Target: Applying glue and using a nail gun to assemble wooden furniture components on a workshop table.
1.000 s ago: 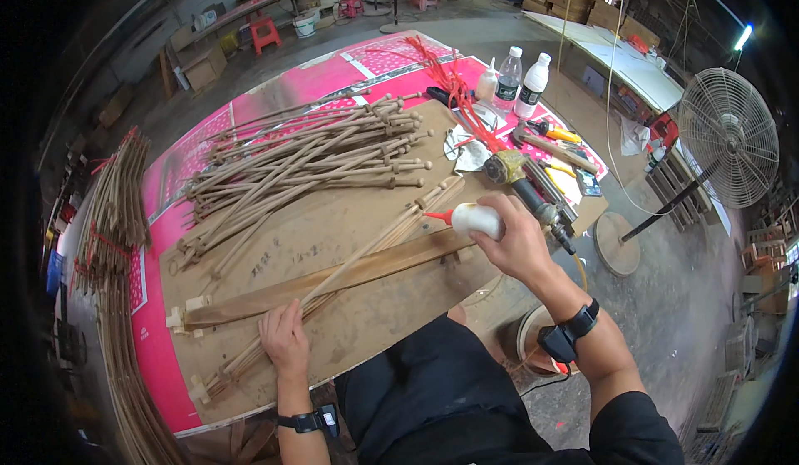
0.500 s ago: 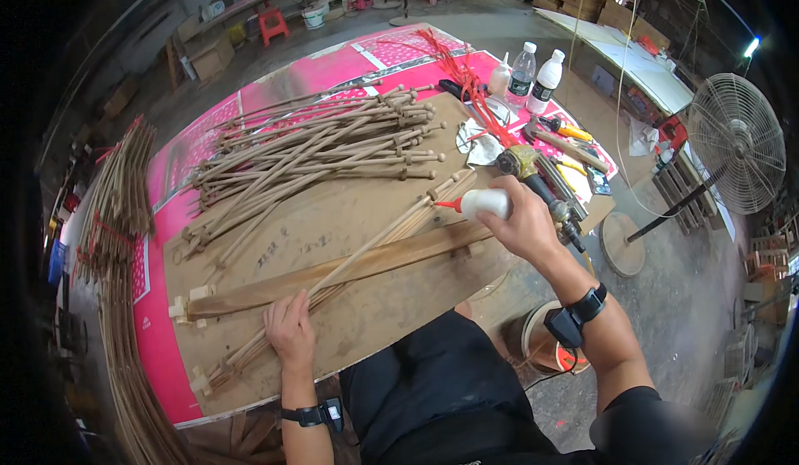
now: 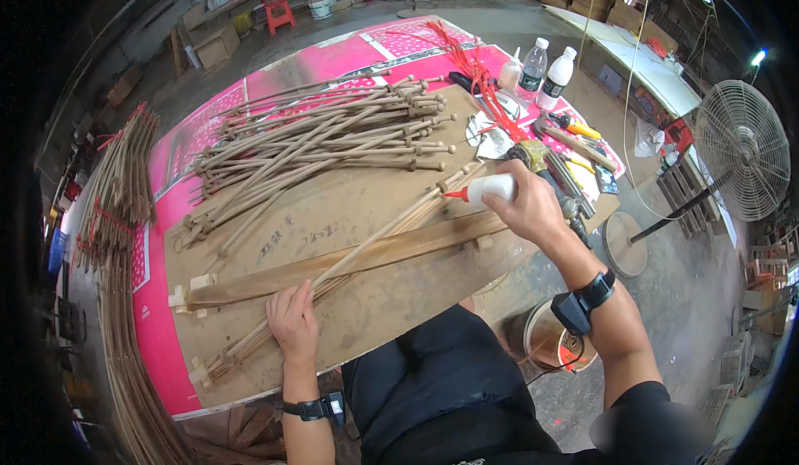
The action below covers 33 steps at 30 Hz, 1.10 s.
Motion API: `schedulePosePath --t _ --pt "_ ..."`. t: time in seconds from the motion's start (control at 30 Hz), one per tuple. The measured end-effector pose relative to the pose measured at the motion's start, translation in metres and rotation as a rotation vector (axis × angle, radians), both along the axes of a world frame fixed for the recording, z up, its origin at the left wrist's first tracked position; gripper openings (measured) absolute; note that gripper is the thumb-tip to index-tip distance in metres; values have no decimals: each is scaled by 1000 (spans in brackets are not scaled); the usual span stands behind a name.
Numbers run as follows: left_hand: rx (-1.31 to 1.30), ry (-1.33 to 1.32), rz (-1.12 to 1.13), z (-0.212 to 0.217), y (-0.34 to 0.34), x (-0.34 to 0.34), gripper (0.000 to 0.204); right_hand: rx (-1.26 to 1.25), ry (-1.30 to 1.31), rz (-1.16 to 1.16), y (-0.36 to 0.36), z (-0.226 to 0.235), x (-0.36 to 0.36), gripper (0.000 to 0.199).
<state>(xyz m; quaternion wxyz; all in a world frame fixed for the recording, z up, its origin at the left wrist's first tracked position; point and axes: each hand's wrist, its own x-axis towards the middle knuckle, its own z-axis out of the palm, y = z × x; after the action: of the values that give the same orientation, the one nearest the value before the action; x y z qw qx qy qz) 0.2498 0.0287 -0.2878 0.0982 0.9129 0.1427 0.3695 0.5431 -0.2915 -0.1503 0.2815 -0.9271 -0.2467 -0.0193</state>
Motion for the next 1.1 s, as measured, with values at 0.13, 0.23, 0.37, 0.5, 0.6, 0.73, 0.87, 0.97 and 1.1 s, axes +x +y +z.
schedulePosePath --t 0.13,0.23,0.37,0.5,0.6,0.73,0.87,0.97,1.1 --pt "2 10 4 1 0 1 27 -19 5 -3 3 2 2 52" --pt "5 3 -2 0 0 1 26 -20 -4 -2 4 3 3 51" --pt "-30 14 -1 0 -1 0 25 -21 -11 -25 7 7 -1 49" --pt "-40 15 7 -1 0 -2 25 -37 -10 5 5 13 -12 48" --pt "-54 5 8 0 -2 -1 26 95 -2 58 1 14 -30 47" --pt "-29 -11 -2 0 0 2 26 166 16 198 9 17 -60 46" --pt "-12 -6 17 1 -1 0 25 133 124 247 34 12 -82 50" --pt "-18 -14 10 -1 -1 1 25 186 124 339 49 3 -87 50" --pt "-46 -22 13 0 -4 2 27 132 93 351 63 -2 -90 49"
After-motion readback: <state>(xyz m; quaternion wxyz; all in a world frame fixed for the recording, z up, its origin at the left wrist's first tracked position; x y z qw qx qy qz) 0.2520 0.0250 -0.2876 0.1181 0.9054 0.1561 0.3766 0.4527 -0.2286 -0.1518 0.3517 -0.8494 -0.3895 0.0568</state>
